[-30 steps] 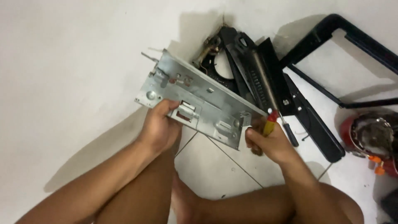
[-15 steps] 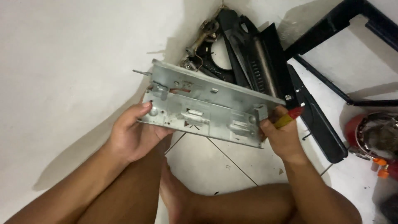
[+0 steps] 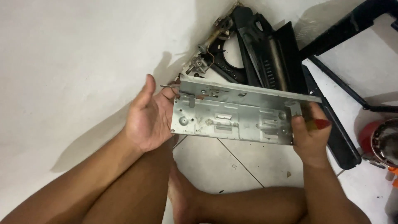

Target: Cleaning and assembling mechanical components of an appliance on the floor.

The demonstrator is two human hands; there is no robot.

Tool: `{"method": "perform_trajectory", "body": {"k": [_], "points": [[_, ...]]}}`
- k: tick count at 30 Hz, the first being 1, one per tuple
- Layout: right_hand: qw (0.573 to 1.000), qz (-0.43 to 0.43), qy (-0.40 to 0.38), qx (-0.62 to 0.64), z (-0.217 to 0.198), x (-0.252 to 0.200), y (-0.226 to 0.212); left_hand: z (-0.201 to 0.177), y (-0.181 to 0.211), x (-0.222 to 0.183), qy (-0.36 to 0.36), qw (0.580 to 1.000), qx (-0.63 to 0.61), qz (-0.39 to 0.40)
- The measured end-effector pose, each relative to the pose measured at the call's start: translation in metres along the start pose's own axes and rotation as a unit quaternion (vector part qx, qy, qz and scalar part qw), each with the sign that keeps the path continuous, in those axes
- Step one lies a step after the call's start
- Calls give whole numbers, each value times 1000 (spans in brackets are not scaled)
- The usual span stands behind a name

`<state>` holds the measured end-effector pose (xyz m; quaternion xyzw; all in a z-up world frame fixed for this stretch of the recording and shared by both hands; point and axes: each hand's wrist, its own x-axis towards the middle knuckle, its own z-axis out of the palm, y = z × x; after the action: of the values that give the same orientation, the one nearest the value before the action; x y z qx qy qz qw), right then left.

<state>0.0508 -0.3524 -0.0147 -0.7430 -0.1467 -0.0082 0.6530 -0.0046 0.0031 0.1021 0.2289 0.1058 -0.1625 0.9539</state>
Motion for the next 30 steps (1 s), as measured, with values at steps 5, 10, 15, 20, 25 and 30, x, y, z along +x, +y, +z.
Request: {"method": "perform_trajectory", "body": {"k": [5,10,15,20,25,30], "points": [[1000,9,20,-8,-3,-4,9,7,-1,3,-4,1000,16,-3],[997,14,38,-59,-4,-3,7,3,-3,5,34,999,33,8],[996,13,37,-82,-8,0,7,-1,-5,7,83,996,38,10],[997,49,53,-24,-7,-4,16,-9,0,5,-51,990,-112,-68],[997,47,57,-14,-11,-3,16,-9,-1,7,-80,989,-103,-74],[998,41,51,-1,-15,-6,18,1,-7,9,-11,997,23,-66]]}}
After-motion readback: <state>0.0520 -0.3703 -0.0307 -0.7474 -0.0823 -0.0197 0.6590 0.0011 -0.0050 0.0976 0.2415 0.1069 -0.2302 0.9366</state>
